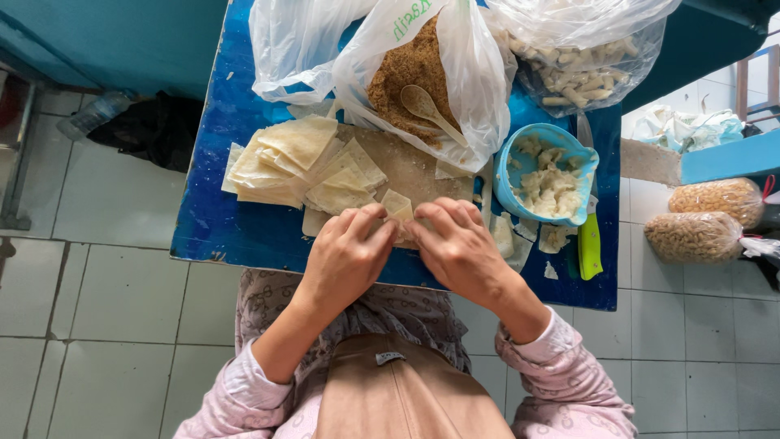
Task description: The person sits on the floor and folds square dough wrappers around spoonfuls of filling, pinching the edges closed to form filled dumplings, placing each finished piece aside and repeating with the next wrapper.
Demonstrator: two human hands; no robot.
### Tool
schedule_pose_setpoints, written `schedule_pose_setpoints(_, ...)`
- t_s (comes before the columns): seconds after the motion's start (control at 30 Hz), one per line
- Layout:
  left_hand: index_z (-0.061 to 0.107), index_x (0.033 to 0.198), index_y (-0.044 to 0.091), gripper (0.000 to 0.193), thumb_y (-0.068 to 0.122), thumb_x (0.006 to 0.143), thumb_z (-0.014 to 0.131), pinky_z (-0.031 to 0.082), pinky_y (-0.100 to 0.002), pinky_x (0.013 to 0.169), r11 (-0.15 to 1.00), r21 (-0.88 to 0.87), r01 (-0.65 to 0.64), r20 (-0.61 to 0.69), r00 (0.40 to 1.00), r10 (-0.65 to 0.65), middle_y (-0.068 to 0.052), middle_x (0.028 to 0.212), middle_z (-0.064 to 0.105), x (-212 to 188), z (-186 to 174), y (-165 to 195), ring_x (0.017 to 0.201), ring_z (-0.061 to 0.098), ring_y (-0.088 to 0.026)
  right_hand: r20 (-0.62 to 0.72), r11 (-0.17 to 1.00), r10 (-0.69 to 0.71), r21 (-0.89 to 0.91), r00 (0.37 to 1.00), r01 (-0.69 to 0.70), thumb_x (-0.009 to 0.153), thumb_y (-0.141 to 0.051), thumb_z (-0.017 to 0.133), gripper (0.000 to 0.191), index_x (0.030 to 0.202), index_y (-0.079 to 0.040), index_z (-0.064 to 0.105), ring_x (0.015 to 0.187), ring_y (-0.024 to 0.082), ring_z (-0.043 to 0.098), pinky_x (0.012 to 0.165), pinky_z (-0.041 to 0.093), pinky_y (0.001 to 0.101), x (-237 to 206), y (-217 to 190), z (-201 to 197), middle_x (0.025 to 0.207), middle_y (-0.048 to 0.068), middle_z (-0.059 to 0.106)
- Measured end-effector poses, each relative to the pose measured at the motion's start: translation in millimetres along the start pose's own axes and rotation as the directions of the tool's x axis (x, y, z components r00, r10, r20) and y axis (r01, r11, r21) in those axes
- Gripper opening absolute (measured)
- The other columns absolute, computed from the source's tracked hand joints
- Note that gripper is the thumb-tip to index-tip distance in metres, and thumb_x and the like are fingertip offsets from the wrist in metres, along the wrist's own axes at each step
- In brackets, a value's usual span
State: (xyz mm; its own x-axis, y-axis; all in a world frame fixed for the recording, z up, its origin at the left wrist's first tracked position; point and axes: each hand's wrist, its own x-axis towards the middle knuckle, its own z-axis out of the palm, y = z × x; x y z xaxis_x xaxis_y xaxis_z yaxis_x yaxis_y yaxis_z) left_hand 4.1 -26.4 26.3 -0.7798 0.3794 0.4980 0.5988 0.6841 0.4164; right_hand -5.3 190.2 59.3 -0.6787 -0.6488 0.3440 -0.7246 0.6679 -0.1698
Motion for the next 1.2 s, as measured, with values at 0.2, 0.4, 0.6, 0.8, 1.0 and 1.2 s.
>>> schedule_pose_setpoints(0.2,0.069,0.118,0.005,0.035,0.027,0.091,0.072,0.050,-0.040,0.090,0.993,0.024,-0.115,0.028,0.993,0.115,-0.009,0.118,0.061,-5,-5,-6,0.104,0.061,-0.025,-0.028,1.000,-0.026,-0.003,0.999,0.026,0.085,-0.008,0.077,0.019,0.102,-0.003,0.073,0.107,0.027,0.059,0.096,0.045,0.0423,2,9,6,0.106,0.008,0.065)
schedule_pose_setpoints(0.4,0.071,0.108,0.009,0.020,0.016,0.090,0.070,0.051,-0.037,0.088,0.996,0.042,-0.074,0.008,0.997,0.074,-0.005,0.111,0.062,4,4,-4,0.103,0.062,-0.023,-0.012,0.852,0.346,0.424,0.938,-0.308,0.082,-0.005,0.078,0.012,0.086,-0.002,0.067,0.095,0.032,0.059,0.083,0.048,0.0390,15,8,21,0.093,0.011,0.063)
schedule_pose_setpoints(0.6,0.065,0.089,0.007,0.014,0.018,0.087,0.074,0.051,-0.042,0.081,0.981,-0.148,0.126,0.012,0.992,-0.126,-0.011,0.097,0.059,21,14,-6,0.094,0.060,-0.032,0.010,0.874,0.281,0.410,0.960,-0.261,0.086,-0.005,0.075,0.007,0.091,-0.003,0.071,0.092,0.031,0.061,0.081,0.048,0.0397,14,11,16,0.093,0.009,0.067)
schedule_pose_setpoints(0.8,0.065,0.094,0.006,0.010,0.011,0.089,0.072,0.052,-0.041,0.079,0.977,-0.170,0.125,0.021,0.992,-0.124,-0.010,0.093,0.060,18,10,-5,0.090,0.063,-0.030,0.125,0.792,0.374,0.473,0.919,-0.387,0.083,-0.009,0.076,0.010,0.089,-0.004,0.070,0.089,0.029,0.062,0.080,0.049,0.0377,21,18,20,0.090,0.009,0.066)
schedule_pose_setpoints(1.0,0.065,0.104,0.003,0.020,0.009,0.084,0.067,0.054,-0.038,0.088,0.991,0.074,-0.108,-0.033,0.993,0.111,-0.009,0.102,0.062,8,-3,-1,0.099,0.065,-0.026,0.105,0.943,0.089,0.312,0.990,-0.118,0.087,-0.010,0.071,0.012,0.099,-0.007,0.070,0.098,0.030,0.061,0.086,0.045,0.0407,21,21,6,0.099,0.008,0.067)
schedule_pose_setpoints(1.2,0.067,0.098,0.008,0.010,0.013,0.090,0.070,0.050,-0.042,0.083,0.998,-0.050,0.048,-0.002,0.999,-0.048,-0.008,0.100,0.062,12,2,0,0.094,0.061,-0.029,0.121,0.956,0.061,0.279,0.991,-0.093,0.087,-0.012,0.071,0.011,0.097,-0.007,0.070,0.097,0.032,0.059,0.086,0.045,0.0417,21,18,3,0.099,0.010,0.064)
